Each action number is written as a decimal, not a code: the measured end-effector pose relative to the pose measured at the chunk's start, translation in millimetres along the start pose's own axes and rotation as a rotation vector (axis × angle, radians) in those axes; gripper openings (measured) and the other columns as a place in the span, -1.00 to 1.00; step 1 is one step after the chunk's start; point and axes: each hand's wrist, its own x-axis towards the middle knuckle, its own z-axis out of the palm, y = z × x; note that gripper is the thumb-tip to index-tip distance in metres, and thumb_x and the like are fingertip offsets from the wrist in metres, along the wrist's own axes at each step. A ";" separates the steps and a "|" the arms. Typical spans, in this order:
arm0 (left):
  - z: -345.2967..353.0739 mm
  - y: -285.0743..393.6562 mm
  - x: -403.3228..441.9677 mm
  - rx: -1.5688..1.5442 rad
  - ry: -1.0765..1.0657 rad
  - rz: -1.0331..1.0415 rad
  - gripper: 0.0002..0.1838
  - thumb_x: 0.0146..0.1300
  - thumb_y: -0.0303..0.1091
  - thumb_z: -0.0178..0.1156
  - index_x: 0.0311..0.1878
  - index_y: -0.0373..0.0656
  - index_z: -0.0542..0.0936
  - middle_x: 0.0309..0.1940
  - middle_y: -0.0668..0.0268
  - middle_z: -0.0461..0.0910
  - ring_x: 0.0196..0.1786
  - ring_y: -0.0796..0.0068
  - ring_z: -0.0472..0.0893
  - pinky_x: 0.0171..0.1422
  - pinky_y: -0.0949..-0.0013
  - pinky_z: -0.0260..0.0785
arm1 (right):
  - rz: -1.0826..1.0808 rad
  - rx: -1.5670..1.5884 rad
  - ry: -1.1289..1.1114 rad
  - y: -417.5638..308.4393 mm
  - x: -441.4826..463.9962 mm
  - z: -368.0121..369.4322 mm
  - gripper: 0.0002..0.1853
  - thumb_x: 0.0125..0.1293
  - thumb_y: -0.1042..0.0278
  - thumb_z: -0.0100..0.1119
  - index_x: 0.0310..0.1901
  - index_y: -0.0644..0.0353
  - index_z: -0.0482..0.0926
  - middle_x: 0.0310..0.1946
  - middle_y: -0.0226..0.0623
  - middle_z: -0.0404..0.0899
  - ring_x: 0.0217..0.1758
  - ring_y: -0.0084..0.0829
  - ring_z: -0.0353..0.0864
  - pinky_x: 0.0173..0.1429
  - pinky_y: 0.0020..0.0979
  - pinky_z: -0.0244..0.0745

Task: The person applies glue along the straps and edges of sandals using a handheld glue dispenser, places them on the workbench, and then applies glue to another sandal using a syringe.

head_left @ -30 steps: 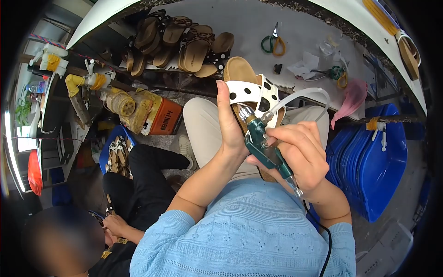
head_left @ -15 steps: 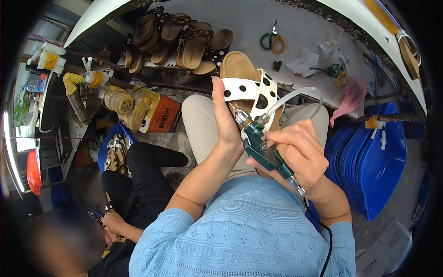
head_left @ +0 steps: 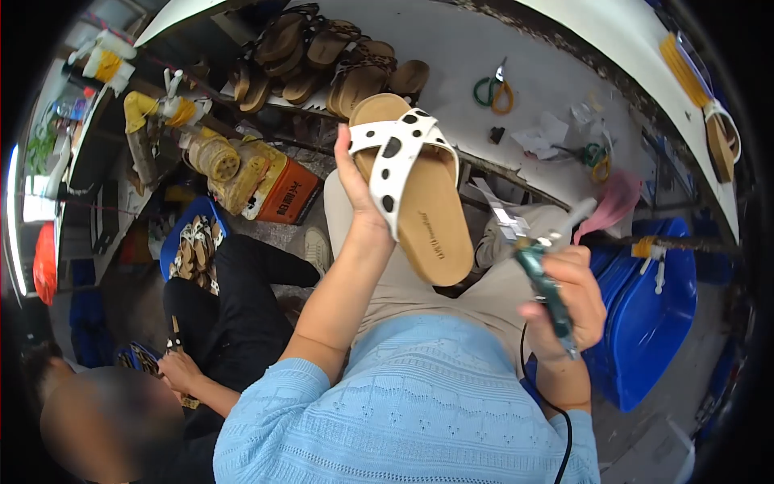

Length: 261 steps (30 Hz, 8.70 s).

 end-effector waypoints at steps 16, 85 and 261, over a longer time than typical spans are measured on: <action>7.3 44.2 -20.1 -0.557 -0.669 -0.348 -0.11 0.18 0.17 0.38 0.45 -0.09 0.28 0.36 0.20 0.29 0.16 0.41 0.38 0.19 0.23 0.30 | 0.340 0.215 0.507 13.9 -40.7 6.3 -0.51 0.29 0.02 0.39 -0.31 0.41 0.52 -0.07 -0.08 0.57 -0.15 -0.32 0.61 -0.03 -0.36 0.53; 203.9 228.7 319.7 2.226 -0.099 1.324 -0.75 0.24 -0.30 0.36 -0.09 -0.17 0.59 -0.22 0.04 0.65 -0.02 0.02 0.61 0.07 0.07 0.44 | 0.707 0.118 0.284 76.5 9.1 32.1 -0.81 0.25 0.62 0.12 -0.10 0.37 0.61 -0.27 -0.33 0.58 -0.25 -0.51 0.54 -0.15 -0.53 0.41; 166.5 149.5 72.0 2.148 -0.592 1.465 -0.46 0.07 -0.18 0.51 0.13 -0.14 0.63 -0.05 0.17 0.56 0.05 0.16 0.53 0.16 0.21 0.42 | 0.623 0.416 0.495 31.2 -22.8 18.7 -0.62 0.16 0.19 0.41 -0.31 0.46 0.65 -0.33 -0.26 0.47 -0.22 -0.44 0.43 -0.14 -0.46 0.33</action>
